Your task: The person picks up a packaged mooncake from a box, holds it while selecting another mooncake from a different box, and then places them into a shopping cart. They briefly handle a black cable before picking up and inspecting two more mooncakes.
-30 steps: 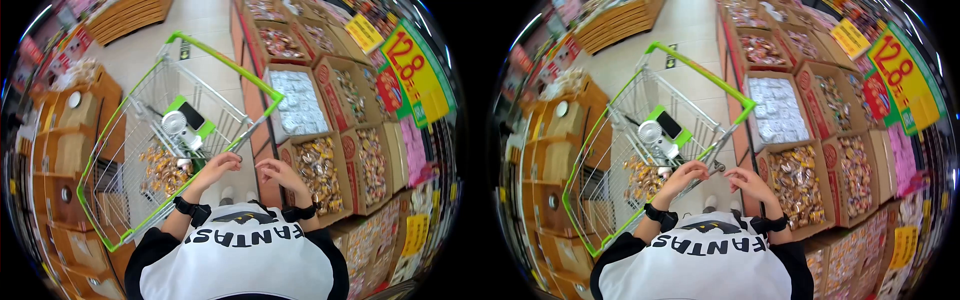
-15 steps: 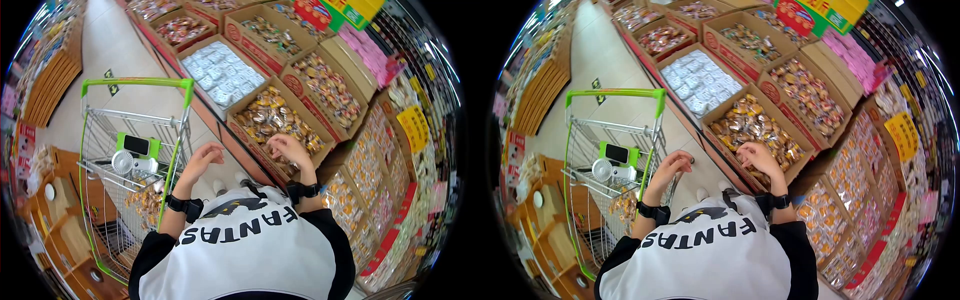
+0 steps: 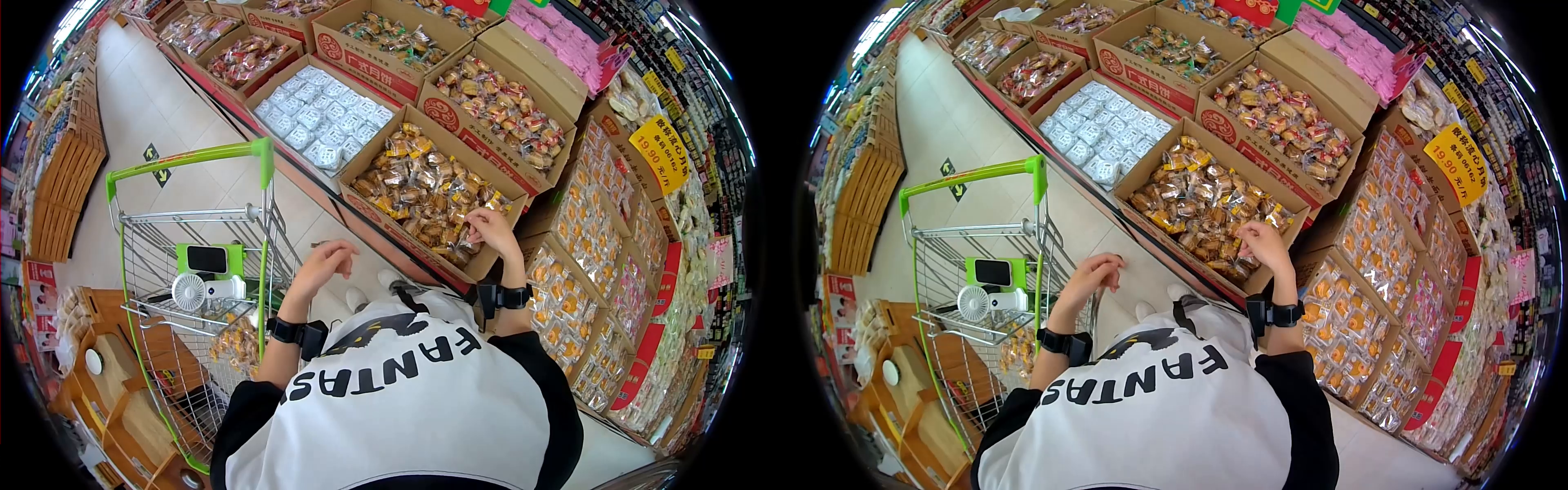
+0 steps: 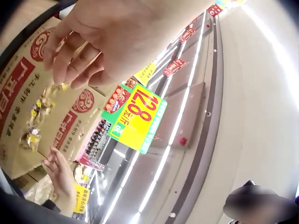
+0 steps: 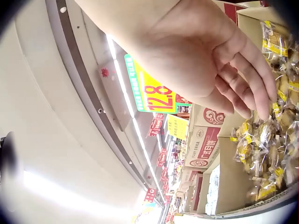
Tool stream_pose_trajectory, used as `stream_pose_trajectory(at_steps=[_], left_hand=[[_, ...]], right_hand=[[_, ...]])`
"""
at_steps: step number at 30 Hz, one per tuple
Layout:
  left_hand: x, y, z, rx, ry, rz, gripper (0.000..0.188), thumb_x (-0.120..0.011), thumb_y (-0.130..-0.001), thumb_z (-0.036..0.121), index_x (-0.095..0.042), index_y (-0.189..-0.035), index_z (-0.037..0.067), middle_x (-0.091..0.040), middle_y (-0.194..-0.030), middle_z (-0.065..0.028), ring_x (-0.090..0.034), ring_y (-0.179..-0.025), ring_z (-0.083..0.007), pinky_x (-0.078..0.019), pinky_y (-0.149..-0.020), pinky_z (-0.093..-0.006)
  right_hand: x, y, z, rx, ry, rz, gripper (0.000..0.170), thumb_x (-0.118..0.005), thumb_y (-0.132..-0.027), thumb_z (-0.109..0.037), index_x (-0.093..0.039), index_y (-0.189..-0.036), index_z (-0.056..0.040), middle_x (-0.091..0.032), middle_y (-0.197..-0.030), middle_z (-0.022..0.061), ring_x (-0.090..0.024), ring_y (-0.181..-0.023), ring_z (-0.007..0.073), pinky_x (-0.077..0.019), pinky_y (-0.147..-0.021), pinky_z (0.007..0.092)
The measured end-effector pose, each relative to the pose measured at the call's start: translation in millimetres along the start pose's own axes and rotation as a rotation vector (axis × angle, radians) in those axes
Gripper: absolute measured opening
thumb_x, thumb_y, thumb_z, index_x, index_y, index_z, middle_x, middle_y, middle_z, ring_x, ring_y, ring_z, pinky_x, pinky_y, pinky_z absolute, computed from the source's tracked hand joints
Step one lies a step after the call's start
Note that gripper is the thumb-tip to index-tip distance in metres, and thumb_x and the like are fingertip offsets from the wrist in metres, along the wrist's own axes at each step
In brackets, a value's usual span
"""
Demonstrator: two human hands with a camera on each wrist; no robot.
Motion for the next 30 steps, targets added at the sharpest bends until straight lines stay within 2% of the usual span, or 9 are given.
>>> stream_pose_trajectory(at_steps=[5,9,10,11,12,13,19,28,30], left_hand=[[26.1,27.6,-102.1,0.247,-0.222,0.045,0.022,-0.041,-0.084,0.020,-0.055,-0.082,0.003,-0.047,-0.053,-0.0020,-0.047,-0.048,-0.0096,-0.0403,-0.048,-0.0225],[64.2,81.7,-253.0,0.369,-0.791,0.095,0.028,-0.041,-0.080,0.027,-0.054,-0.082,0.001,-0.057,-0.067,-0.0190,-0.058,-0.062,-0.0279,-0.0447,-0.056,-0.0386],[48.9,105.6,-228.3,0.509,-0.870,0.144,0.026,-0.044,-0.081,0.027,-0.055,-0.083,0.003,-0.057,-0.066,-0.0129,-0.059,-0.067,-0.0243,-0.0454,-0.060,-0.0392],[50.2,122.4,-262.6,0.632,-0.943,0.145,0.024,-0.044,-0.081,0.025,-0.055,-0.089,0.005,-0.059,-0.078,-0.0113,-0.057,-0.078,-0.0259,-0.0434,-0.071,-0.0411],[73.1,145.7,-374.2,0.456,-0.801,0.014,0.025,-0.047,-0.082,0.025,-0.052,-0.099,0.007,-0.057,-0.089,-0.0071,-0.054,-0.086,-0.0197,-0.0430,-0.074,-0.0337],[78.6,162.3,-403.8,0.522,-0.800,0.036,0.025,-0.047,-0.082,0.025,-0.052,-0.099,0.007,-0.057,-0.089,-0.0071,-0.055,-0.086,-0.0198,-0.0430,-0.074,-0.0337],[70.0,210.7,-404.9,0.764,-0.597,0.217,0.026,-0.046,-0.082,0.025,-0.052,-0.099,0.007,-0.057,-0.089,-0.0075,-0.055,-0.086,-0.0200,-0.0432,-0.074,-0.0338],[70.3,199.4,-388.3,0.751,-0.434,0.302,0.026,-0.046,-0.082,0.025,-0.053,-0.099,0.007,-0.057,-0.089,-0.0081,-0.055,-0.086,-0.0204,-0.0433,-0.073,-0.0339],[71.7,196.7,-387.7,0.747,-0.419,0.308,0.026,-0.046,-0.082,0.025,-0.053,-0.099,0.007,-0.057,-0.090,-0.0082,-0.055,-0.085,-0.0204,-0.0434,-0.073,-0.0340]], right_hand=[[-9.5,-6.8,-2.4,-0.023,0.020,-0.045,0.019,-0.049,-0.084,-0.016,-0.054,-0.086,0.0017,-0.054,-0.064,0.0053,-0.058,-0.054,0.0134,-0.0480,-0.049,0.0228],[-14.2,-14.3,-2.5,-0.037,0.039,-0.080,0.020,-0.049,-0.083,-0.017,-0.054,-0.087,0.0020,-0.054,-0.064,0.0054,-0.059,-0.054,0.0140,-0.0475,-0.050,0.0225],[-15.5,-15.6,-3.5,-0.035,0.043,-0.087,0.020,-0.049,-0.083,-0.017,-0.054,-0.087,0.0020,-0.054,-0.064,0.0054,-0.059,-0.054,0.0140,-0.0475,-0.050,0.0225],[-16.5,-16.7,-5.2,-0.033,0.067,-0.094,0.019,-0.049,-0.083,-0.016,-0.054,-0.087,0.0020,-0.054,-0.064,0.0052,-0.059,-0.053,0.0141,-0.0472,-0.049,0.0224],[-17.9,-18.1,-7.4,-0.030,0.091,-0.102,0.019,-0.049,-0.083,-0.016,-0.054,-0.087,0.0021,-0.054,-0.064,0.0051,-0.059,-0.053,0.0141,-0.0469,-0.049,0.0224],[-20.1,-18.5,-10.0,-0.035,0.083,-0.111,0.019,-0.049,-0.083,-0.016,-0.054,-0.087,0.0021,-0.054,-0.063,0.0050,-0.059,-0.052,0.0142,-0.0464,-0.048,0.0224],[-26.1,-30.8,-9.6,-0.022,0.101,-0.168,0.018,-0.049,-0.083,-0.015,-0.054,-0.088,0.0015,-0.056,-0.070,0.0055,-0.058,-0.056,0.0126,-0.0483,-0.050,0.0226],[-25.8,-31.7,-11.5,-0.001,0.136,-0.178,0.019,-0.049,-0.084,-0.015,-0.054,-0.090,0.0022,-0.056,-0.076,0.0063,-0.059,-0.057,0.0131,-0.0502,-0.052,0.0236],[-24.1,-34.3,-7.8,-0.004,0.115,-0.180,0.020,-0.048,-0.084,-0.018,-0.053,-0.089,0.0008,-0.055,-0.067,0.0051,-0.060,-0.056,0.0147,-0.0460,-0.048,0.0224]])
Point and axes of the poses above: each hand's wrist, its own y-axis away from the middle knuckle, its own x-axis out of the back of the hand, z = x × y, the point moved 5 cm from there along -y, towards the middle knuckle
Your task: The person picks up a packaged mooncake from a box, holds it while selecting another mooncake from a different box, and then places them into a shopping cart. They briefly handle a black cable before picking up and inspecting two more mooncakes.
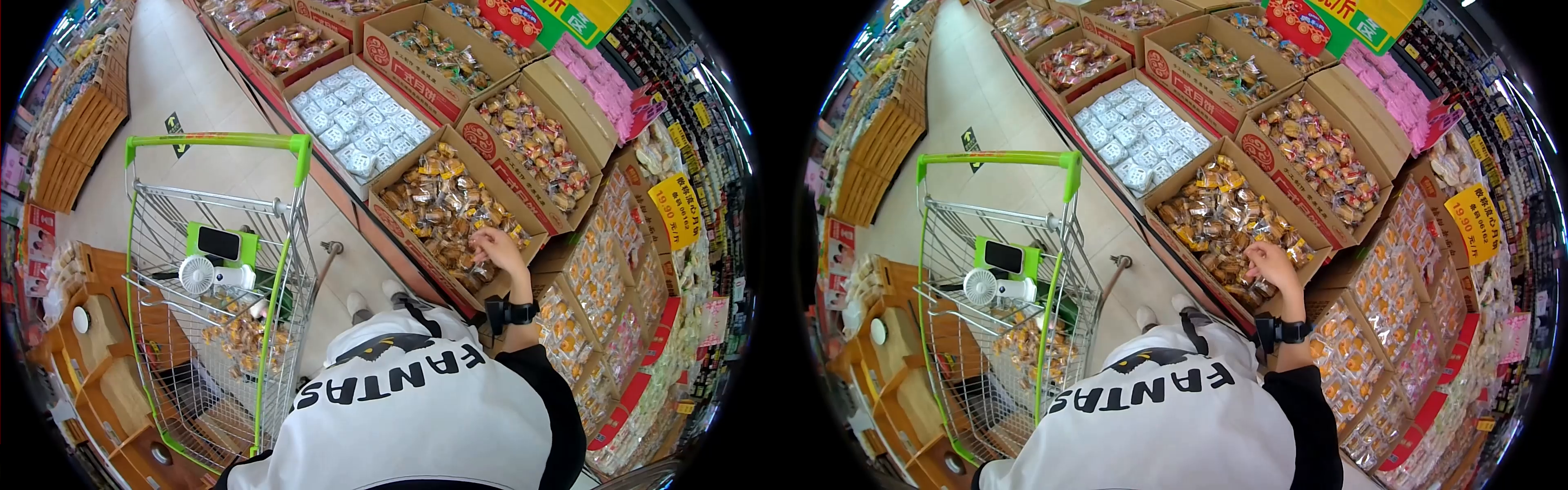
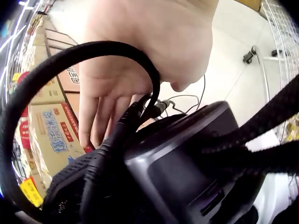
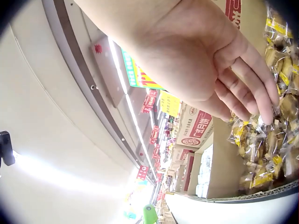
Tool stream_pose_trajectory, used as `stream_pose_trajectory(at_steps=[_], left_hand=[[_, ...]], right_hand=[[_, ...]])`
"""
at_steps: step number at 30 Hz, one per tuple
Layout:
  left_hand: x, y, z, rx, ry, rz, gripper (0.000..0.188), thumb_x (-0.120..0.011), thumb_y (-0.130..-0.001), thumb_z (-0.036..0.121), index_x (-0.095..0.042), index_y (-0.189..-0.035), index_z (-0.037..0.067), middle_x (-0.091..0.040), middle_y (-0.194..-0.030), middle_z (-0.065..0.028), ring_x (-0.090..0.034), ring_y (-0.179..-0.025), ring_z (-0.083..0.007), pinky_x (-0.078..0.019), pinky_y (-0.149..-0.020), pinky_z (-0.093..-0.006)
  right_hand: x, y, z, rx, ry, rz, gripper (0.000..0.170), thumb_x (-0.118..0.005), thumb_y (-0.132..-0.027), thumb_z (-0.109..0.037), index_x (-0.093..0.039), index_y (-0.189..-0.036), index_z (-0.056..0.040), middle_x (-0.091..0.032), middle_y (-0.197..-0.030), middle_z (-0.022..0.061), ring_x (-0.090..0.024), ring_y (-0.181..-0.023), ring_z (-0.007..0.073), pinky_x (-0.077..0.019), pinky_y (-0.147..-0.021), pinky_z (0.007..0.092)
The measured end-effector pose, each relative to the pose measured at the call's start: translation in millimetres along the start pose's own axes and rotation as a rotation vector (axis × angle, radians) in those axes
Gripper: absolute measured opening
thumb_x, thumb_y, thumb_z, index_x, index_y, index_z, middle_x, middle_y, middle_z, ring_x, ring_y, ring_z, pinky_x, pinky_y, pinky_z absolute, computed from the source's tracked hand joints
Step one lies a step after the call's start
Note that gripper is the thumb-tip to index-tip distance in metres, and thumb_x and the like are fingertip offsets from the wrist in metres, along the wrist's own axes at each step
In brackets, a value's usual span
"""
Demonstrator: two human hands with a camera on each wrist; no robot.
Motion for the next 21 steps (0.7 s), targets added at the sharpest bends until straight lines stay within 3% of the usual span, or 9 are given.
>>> stream_pose_trajectory(at_steps=[21], left_hand=[[-3.5,6.2,-10.8,0.023,0.085,0.025,0.026,-0.044,-0.082,0.026,-0.053,-0.098,0.007,-0.058,-0.090,-0.0095,-0.056,-0.084,-0.0213,-0.0438,-0.072,-0.0343]], right_hand=[[-5.2,-4.4,-12.2,0.061,0.106,-0.012,0.022,-0.049,-0.083,-0.018,-0.054,-0.093,0.0014,-0.057,-0.073,0.0060,-0.061,-0.059,0.0143,-0.0449,-0.054,0.0227]])
Point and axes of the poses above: each hand's wrist, its own y-axis away from the middle knuckle, its own x-axis out of the back of the hand, z = x × y, the point moved 5 cm from there along -y, towards the middle knuckle
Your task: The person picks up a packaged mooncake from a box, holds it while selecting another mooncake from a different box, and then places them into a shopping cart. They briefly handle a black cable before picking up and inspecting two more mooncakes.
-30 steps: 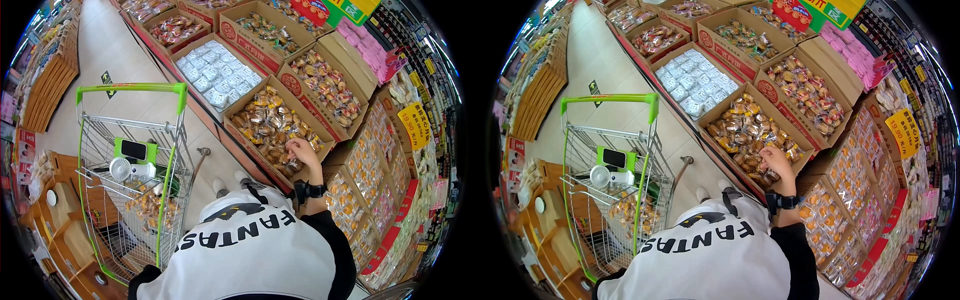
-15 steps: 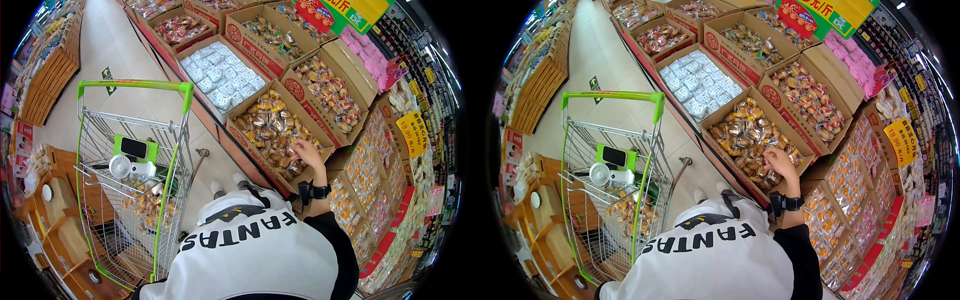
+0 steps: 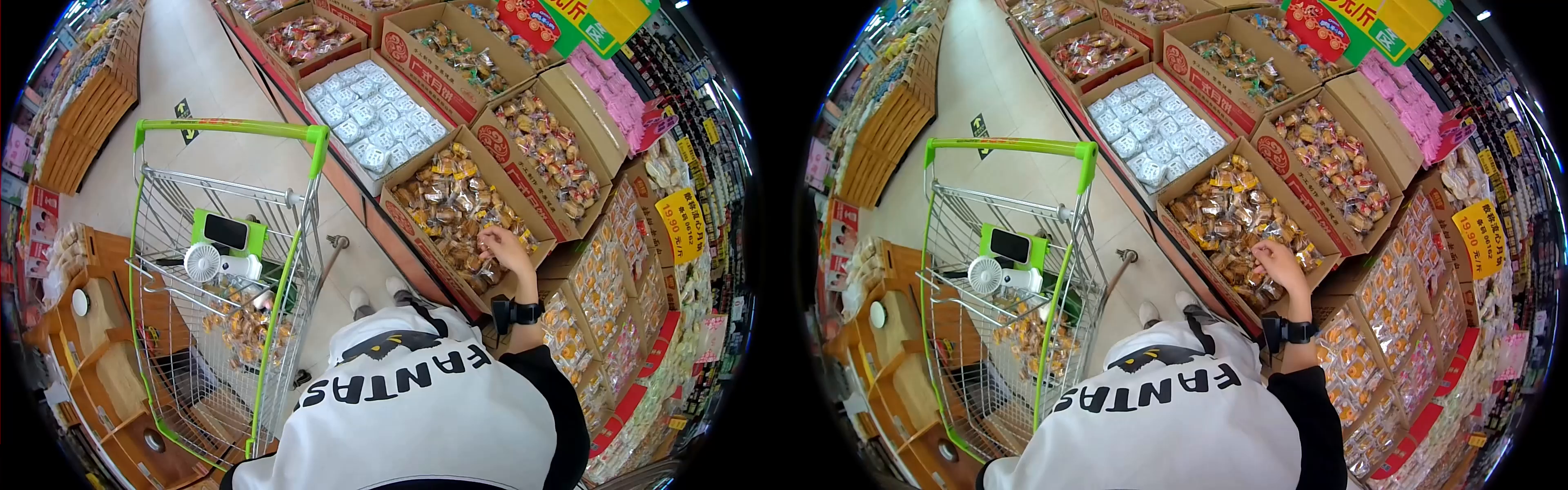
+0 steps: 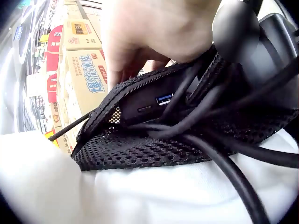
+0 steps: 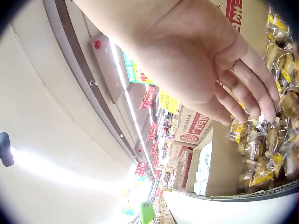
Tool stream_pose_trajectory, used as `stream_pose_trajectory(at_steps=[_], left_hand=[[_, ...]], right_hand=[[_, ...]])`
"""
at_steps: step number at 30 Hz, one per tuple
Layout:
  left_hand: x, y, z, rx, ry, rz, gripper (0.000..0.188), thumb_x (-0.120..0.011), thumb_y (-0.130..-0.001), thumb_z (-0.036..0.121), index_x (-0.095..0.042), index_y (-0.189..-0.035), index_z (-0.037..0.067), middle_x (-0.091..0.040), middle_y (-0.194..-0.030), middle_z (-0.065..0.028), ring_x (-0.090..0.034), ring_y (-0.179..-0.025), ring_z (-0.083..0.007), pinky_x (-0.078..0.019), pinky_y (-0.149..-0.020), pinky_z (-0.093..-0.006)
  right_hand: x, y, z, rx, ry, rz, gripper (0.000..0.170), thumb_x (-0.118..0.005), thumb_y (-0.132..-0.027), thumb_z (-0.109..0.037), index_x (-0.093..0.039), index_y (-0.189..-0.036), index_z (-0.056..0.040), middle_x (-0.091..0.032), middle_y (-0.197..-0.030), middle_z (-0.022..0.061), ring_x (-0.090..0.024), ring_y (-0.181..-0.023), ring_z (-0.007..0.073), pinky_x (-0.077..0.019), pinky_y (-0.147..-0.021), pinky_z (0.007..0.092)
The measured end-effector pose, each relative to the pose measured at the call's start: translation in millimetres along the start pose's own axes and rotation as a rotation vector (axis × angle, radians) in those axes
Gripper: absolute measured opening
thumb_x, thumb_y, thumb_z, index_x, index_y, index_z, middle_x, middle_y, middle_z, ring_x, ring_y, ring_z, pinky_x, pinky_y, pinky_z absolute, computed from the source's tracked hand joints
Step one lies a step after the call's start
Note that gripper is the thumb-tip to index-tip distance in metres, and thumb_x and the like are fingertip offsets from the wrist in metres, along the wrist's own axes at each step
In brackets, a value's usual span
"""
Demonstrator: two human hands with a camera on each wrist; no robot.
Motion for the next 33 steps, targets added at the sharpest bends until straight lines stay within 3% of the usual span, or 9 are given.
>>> stream_pose_trajectory(at_steps=[17,19,23,28,30,33], left_hand=[[-0.6,10.8,-7.7,0.002,0.020,-0.004,0.027,-0.043,-0.083,0.026,-0.054,-0.098,0.007,-0.058,-0.090,-0.0105,-0.056,-0.083,-0.0220,-0.0442,-0.071,-0.0346],[0.0,12.2,-8.9,0.008,0.021,-0.006,0.027,-0.043,-0.083,0.027,-0.054,-0.098,0.007,-0.058,-0.090,-0.0107,-0.056,-0.083,-0.0221,-0.0442,-0.071,-0.0346],[0.5,13.2,-14.0,0.003,0.020,-0.005,0.027,-0.043,-0.083,0.027,-0.054,-0.098,0.007,-0.058,-0.090,-0.0109,-0.056,-0.083,-0.0222,-0.0443,-0.071,-0.0347],[-2.2,9.8,-28.6,-0.054,0.006,-0.006,0.028,-0.042,-0.083,0.027,-0.054,-0.098,0.007,-0.058,-0.090,-0.0112,-0.057,-0.083,-0.0224,-0.0444,-0.070,-0.0348],[-4.4,8.5,-38.8,-0.156,-0.046,-0.010,0.028,-0.042,-0.083,0.027,-0.054,-0.098,0.007,-0.058,-0.090,-0.0113,-0.057,-0.082,-0.0225,-0.0444,-0.070,-0.0348],[-8.1,17.5,-37.4,-0.860,-0.492,0.095,0.028,-0.042,-0.083,0.027,-0.054,-0.098,0.007,-0.058,-0.090,-0.0115,-0.057,-0.082,-0.0226,-0.0445,-0.070,-0.0348]], right_hand=[[4.5,-11.5,25.2,-0.029,0.125,0.072,0.020,-0.049,-0.080,-0.016,-0.055,-0.090,0.0000,-0.056,-0.068,0.0067,-0.059,-0.055,0.0138,-0.0435,-0.052,0.0243],[0.3,-14.3,25.8,-0.019,0.180,0.018,0.018,-0.049,-0.082,-0.015,-0.054,-0.091,0.0008,-0.055,-0.069,0.0043,-0.055,-0.056,0.0103,-0.0460,-0.053,0.0227],[-9.1,-20.8,22.6,-0.028,0.267,-0.032,0.020,-0.052,-0.080,-0.015,-0.054,-0.091,0.0012,-0.055,-0.069,0.0057,-0.055,-0.058,0.0110,-0.0446,-0.053,0.0232],[-27.0,-41.5,16.1,0.058,0.437,-0.127,0.020,-0.055,-0.075,-0.013,-0.056,-0.092,-0.0017,-0.059,-0.075,0.0066,-0.057,-0.073,0.0146,-0.0443,-0.063,0.0263],[-35.9,-63.3,39.1,0.044,0.393,-0.139,0.024,-0.057,-0.074,-0.015,-0.057,-0.094,-0.0026,-0.060,-0.081,0.0097,-0.057,-0.076,0.0191,-0.0448,-0.066,0.0288],[-44.6,-71.3,41.1,0.005,0.443,-0.143,0.029,-0.058,-0.071,-0.015,-0.057,-0.098,-0.0020,-0.060,-0.092,0.0150,-0.058,-0.083,0.0254,-0.0451,-0.072,0.0317]])
Point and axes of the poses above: each hand's wrist, its own y-axis away from the middle knuckle, its own x-axis out of the back of the hand, z = x × y, the point moved 5 cm from there along -y, towards the middle knuckle
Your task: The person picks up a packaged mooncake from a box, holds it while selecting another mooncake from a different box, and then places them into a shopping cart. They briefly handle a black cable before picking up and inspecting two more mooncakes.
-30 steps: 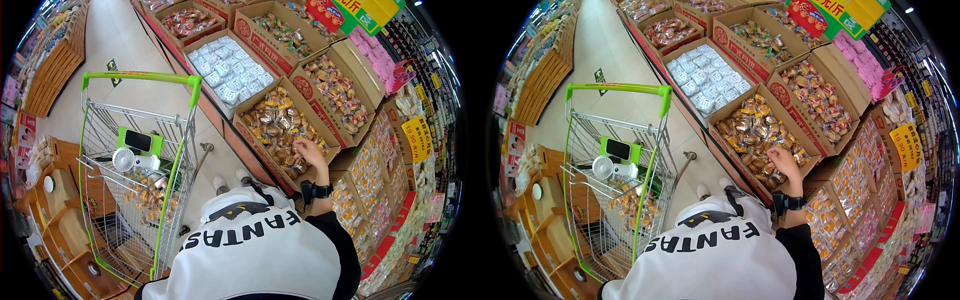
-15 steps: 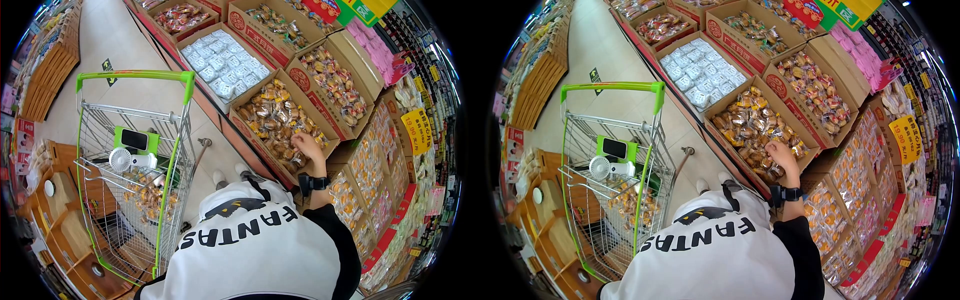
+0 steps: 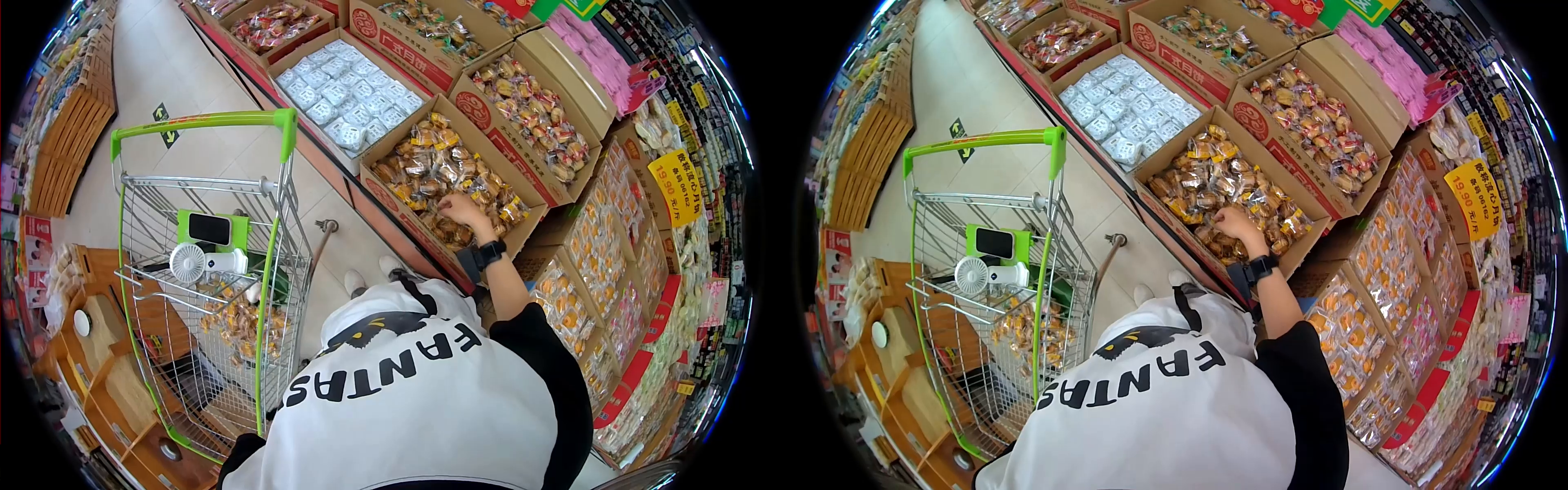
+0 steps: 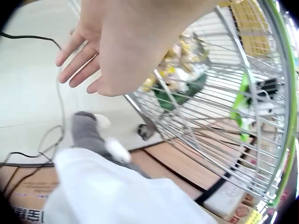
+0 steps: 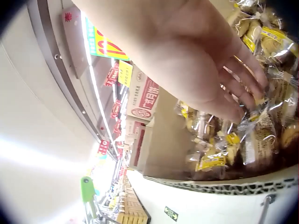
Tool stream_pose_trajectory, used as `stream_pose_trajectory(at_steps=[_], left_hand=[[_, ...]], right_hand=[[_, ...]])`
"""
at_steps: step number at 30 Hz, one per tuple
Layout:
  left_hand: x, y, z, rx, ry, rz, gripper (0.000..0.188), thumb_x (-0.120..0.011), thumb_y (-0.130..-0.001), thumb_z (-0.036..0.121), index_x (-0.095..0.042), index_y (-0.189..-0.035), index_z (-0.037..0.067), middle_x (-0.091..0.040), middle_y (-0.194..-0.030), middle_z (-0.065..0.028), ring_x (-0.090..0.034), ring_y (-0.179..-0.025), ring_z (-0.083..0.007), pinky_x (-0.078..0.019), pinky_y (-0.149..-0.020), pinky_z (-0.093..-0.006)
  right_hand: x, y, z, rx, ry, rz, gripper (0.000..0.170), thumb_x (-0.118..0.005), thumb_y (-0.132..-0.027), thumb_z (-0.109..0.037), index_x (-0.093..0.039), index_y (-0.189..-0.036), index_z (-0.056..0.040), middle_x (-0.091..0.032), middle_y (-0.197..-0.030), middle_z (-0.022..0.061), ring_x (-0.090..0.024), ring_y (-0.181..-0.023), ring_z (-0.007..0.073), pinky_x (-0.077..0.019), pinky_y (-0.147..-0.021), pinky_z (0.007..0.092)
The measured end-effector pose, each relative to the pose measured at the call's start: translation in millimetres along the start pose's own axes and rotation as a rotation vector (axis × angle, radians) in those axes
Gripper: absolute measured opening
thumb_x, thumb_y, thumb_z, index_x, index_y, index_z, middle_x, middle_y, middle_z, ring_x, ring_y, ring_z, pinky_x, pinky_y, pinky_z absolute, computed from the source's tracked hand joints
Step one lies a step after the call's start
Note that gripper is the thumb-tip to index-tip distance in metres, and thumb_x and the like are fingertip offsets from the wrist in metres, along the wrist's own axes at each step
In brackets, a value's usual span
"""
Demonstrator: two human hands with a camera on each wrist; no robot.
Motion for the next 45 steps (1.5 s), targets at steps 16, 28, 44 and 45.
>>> stream_pose_trajectory(at_steps=[16,28,44,45], left_hand=[[288.7,-192.5,253.5,-0.051,0.633,0.027,0.028,-0.044,-0.086,0.012,-0.046,-0.112,0.002,-0.055,-0.097,-0.0066,-0.052,-0.086,-0.0131,-0.0398,-0.078,-0.0231],[311.5,-253.8,325.0,-0.220,1.040,0.032,0.033,-0.033,-0.091,0.020,-0.039,-0.118,0.003,-0.056,-0.092,-0.0105,-0.055,-0.084,-0.0168,-0.0439,-0.075,-0.0277],[310.0,-248.3,341.4,-0.259,1.228,0.223,0.047,-0.050,-0.080,-0.001,-0.028,-0.121,0.006,-0.052,-0.103,-0.0142,-0.056,-0.089,-0.0210,-0.0495,-0.074,-0.0320],[308.7,-248.9,339.6,-0.245,1.187,0.225,0.045,-0.050,-0.079,-0.004,-0.029,-0.118,0.006,-0.052,-0.101,-0.0131,-0.055,-0.092,-0.0202,-0.0495,-0.074,-0.0315]], right_hand=[[0.5,0.7,-8.8,0.009,-0.025,0.040,0.013,-0.067,-0.064,-0.010,-0.059,-0.069,-0.0006,-0.061,-0.069,0.0092,-0.055,-0.060,0.0147,-0.0428,-0.055,0.0275],[80.8,112.9,-145.7,0.502,-0.809,0.347,0.005,-0.059,-0.073,-0.003,-0.054,-0.073,-0.0026,-0.051,-0.071,0.0019,-0.050,-0.077,0.0129,-0.0389,-0.071,0.0245],[23.6,111.7,-171.5,0.418,-0.774,-0.017,0.030,-0.056,-0.080,-0.010,-0.048,-0.108,-0.0019,-0.054,-0.096,0.0059,-0.053,-0.085,0.0105,-0.0439,-0.073,0.0229],[21.3,113.6,-175.8,0.416,-0.752,-0.050,0.031,-0.058,-0.078,-0.010,-0.048,-0.106,-0.0014,-0.056,-0.088,0.0048,-0.054,-0.079,0.0089,-0.0442,-0.072,0.0220]])
Point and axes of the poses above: each hand's wrist, its own y-axis away from the middle knuckle, its own x-axis out of the back of the hand, z = x × y, the point moved 5 cm from there along -y, towards the middle knuckle
